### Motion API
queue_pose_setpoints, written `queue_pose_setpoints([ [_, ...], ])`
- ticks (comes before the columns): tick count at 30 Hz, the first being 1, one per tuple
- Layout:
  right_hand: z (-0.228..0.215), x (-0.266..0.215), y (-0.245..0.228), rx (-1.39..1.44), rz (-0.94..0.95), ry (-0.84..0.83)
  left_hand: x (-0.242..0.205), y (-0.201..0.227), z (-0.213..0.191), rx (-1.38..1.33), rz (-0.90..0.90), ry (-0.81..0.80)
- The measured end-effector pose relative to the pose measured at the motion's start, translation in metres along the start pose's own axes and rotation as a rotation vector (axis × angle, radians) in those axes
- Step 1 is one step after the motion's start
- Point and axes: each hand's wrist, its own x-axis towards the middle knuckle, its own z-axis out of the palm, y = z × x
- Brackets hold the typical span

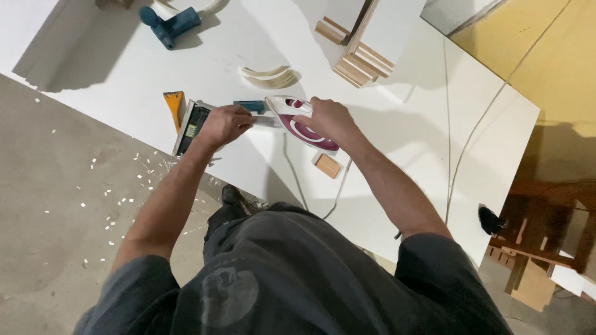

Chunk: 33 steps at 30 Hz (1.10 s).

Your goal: The person applies white edge banding to the edges of rectangular wooden boards. They use a ruler to measure and align the banding, an iron to heat and adhere it to the wood, and a utility knife to trim the excess material. The person also uses a clamp to secure the board during the process.

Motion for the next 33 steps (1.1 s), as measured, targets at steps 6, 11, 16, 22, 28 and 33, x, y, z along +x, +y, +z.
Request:
queue_pose_setpoints([
  [6, 0.000, 0.000, 0.005, 0.011, -0.003, 0.002, 0.000, -0.004, 0.003, -0.026, 0.026, 0.016],
  [11, 0.003, -0.012, 0.049, -0.014, 0.074, 0.014, -0.003, -0.005, 0.007, -0.042, 0.028, 0.017],
  [16, 0.004, -0.025, 0.091, 0.003, 0.135, 0.040, -0.002, -0.002, 0.004, -0.041, 0.025, 0.023],
  [22, -0.005, -0.037, 0.100, 0.012, 0.170, 0.025, -0.002, -0.005, 0.006, -0.026, 0.005, 0.000],
  [28, -0.001, -0.026, 0.080, -0.011, 0.121, 0.010, -0.003, -0.003, 0.005, 0.005, -0.010, -0.008],
  [33, -0.002, -0.014, 0.046, -0.029, 0.063, -0.007, -0.003, -0.003, 0.006, 0.001, -0.017, 0.008],
])
